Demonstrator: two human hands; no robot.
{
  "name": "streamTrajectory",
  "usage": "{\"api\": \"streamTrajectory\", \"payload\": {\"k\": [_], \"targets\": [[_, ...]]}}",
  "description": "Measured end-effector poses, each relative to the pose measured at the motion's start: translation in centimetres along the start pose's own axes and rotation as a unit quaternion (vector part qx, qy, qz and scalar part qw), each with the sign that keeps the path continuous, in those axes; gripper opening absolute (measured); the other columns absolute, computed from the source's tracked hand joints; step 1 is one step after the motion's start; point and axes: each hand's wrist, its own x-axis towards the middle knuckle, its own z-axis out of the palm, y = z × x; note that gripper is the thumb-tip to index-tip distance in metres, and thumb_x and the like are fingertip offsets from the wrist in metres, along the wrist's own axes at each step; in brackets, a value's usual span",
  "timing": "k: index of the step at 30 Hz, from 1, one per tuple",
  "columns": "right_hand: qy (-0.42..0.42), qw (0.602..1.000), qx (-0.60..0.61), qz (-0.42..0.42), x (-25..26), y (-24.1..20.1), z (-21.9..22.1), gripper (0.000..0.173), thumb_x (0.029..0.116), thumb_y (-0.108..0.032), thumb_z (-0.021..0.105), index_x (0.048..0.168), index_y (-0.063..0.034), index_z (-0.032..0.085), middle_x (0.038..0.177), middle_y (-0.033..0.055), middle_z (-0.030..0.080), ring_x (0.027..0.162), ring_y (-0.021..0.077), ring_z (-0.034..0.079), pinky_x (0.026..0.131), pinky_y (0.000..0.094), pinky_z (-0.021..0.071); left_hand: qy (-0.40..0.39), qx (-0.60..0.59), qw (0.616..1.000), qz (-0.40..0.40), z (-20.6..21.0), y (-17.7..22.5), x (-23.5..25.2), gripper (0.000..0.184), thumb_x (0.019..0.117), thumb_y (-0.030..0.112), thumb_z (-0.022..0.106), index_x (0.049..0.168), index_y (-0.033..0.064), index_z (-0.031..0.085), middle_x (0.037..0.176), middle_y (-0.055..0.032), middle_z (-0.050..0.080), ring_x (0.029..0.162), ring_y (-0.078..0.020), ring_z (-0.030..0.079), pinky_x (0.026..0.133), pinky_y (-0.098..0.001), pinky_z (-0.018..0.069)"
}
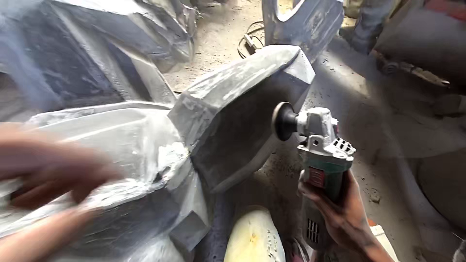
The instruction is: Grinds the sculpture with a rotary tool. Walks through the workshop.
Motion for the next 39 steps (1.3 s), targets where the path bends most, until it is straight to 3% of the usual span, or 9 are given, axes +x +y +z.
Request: {"api": "streamTrajectory", "payload": {"k": [2, 3, 7, 17, 23, 28, 30, 35, 39], "targets": [[0.003, 1.000, 0.020, 0.001, 0.3, 0.3, 0.4, 0.065, 0.0837, -0.034, 0.084, 0.136, -0.0113, 0.051, 0.099, 0.0079, 0.073, 0.082, 0.0241, 0.075, 0.072, 0.0384, 0.0668, -0.114, 0.199, 0.973, -0.017, 1.1, -4.1, 2.2, 0.028, 0.0837, 0.037, 0.074, 0.100, 0.0140, 0.073, 0.084, 0.0030, 0.067, 0.072, -0.0127, 0.063, 0.062, -0.0384, 0.0539], [0.005, 1.000, 0.022, 0.001, 0.5, 0.4, 0.6, 0.064, 0.0834, -0.034, 0.084, 0.135, -0.0110, 0.052, 0.098, 0.0083, 0.073, 0.081, 0.0244, 0.074, 0.071, 0.0384, 0.0668, -0.151, 0.256, 0.955, -0.021, 2.1, -6.5, 2.7, 0.031, 0.0856, 0.049, 0.070, 0.100, 0.0222, 0.072, 0.085, 0.0073, 0.066, 0.074, -0.0110, 0.064, 0.063, -0.0400, 0.0564], [0.010, 1.000, 0.000, 0.010, 0.9, 0.5, 1.0, 0.063, 0.0823, -0.035, 0.083, 0.134, -0.0140, 0.053, 0.098, 0.0061, 0.073, 0.082, 0.0231, 0.075, 0.071, 0.0372, 0.0667, -0.206, 0.307, 0.922, -0.116, 6.2, -10.5, 4.2, 0.031, 0.0826, 0.043, 0.081, 0.099, 0.0172, 0.073, 0.090, -0.0020, 0.067, 0.083, -0.0233, 0.066, 0.073, -0.0512, 0.0567], [0.026, 0.999, -0.025, 0.010, 0.0, 0.1, -0.8, 0.064, 0.0806, -0.040, 0.083, 0.132, -0.0165, 0.054, 0.099, 0.0033, 0.073, 0.082, 0.0207, 0.074, 0.070, 0.0352, 0.0663, -0.159, 0.369, 0.896, -0.187, 9.7, -9.4, 4.0, 0.017, 0.0927, 0.025, 0.069, 0.078, 0.0166, 0.070, 0.083, -0.0027, 0.066, 0.079, -0.0255, 0.067, 0.063, -0.0499, 0.0537], [0.053, 0.998, -0.030, 0.024, 0.0, 0.1, -2.1, 0.067, 0.0794, -0.040, 0.082, 0.135, -0.0173, 0.053, 0.102, 0.0028, 0.072, 0.083, 0.0191, 0.074, 0.068, 0.0332, 0.0660, -0.229, 0.397, 0.865, -0.204, 9.7, -8.9, 5.2, 0.020, 0.0991, 0.023, 0.061, 0.086, 0.0091, 0.065, 0.088, -0.0092, 0.065, 0.084, -0.0300, 0.068, 0.067, -0.0502, 0.0545], [0.060, 0.998, -0.008, 0.027, -0.1, 0.0, -3.4, 0.065, 0.0802, -0.035, 0.081, 0.136, -0.0173, 0.052, 0.103, 0.0047, 0.072, 0.081, 0.0226, 0.075, 0.066, 0.0362, 0.0667, -0.170, 0.361, 0.889, -0.225, 8.0, -12.1, 6.5, 0.023, 0.1040, 0.022, 0.055, 0.098, 0.0020, 0.063, 0.093, -0.0174, 0.065, 0.087, -0.0375, 0.068, 0.073, -0.0587, 0.0557], [0.066, 0.997, -0.017, 0.025, 0.0, 0.0, -3.7, 0.065, 0.0795, -0.036, 0.081, 0.135, -0.0179, 0.052, 0.103, 0.0035, 0.072, 0.081, 0.0211, 0.075, 0.065, 0.0357, 0.0667, -0.166, 0.318, 0.907, -0.221, 7.0, -12.8, 7.0, 0.021, 0.1038, 0.022, 0.057, 0.095, 0.0039, 0.063, 0.088, -0.0142, 0.064, 0.085, -0.0333, 0.066, 0.077, -0.0560, 0.0541], [0.066, 0.997, -0.021, 0.031, 0.1, -0.2, -3.9, 0.065, 0.0796, -0.037, 0.081, 0.135, -0.0197, 0.052, 0.104, 0.0008, 0.072, 0.083, 0.0189, 0.075, 0.067, 0.0343, 0.0667, -0.220, 0.219, 0.934, -0.176, 6.2, -12.6, 6.7, 0.017, 0.0992, 0.027, 0.067, 0.088, 0.0144, 0.068, 0.073, 0.0013, 0.062, 0.068, -0.0147, 0.061, 0.065, -0.0417, 0.0522], [0.054, 0.997, -0.046, 0.020, 0.4, 0.2, -3.6, 0.070, 0.0783, -0.042, 0.082, 0.136, -0.0181, 0.052, 0.104, -0.0004, 0.072, 0.085, 0.0162, 0.074, 0.070, 0.0323, 0.0664, -0.209, 0.159, 0.950, -0.170, 5.4, -13.4, 6.6, 0.015, 0.0982, 0.025, 0.069, 0.088, 0.0141, 0.069, 0.070, 0.0024, 0.064, 0.063, -0.0115, 0.061, 0.061, -0.0375, 0.0529]]}}
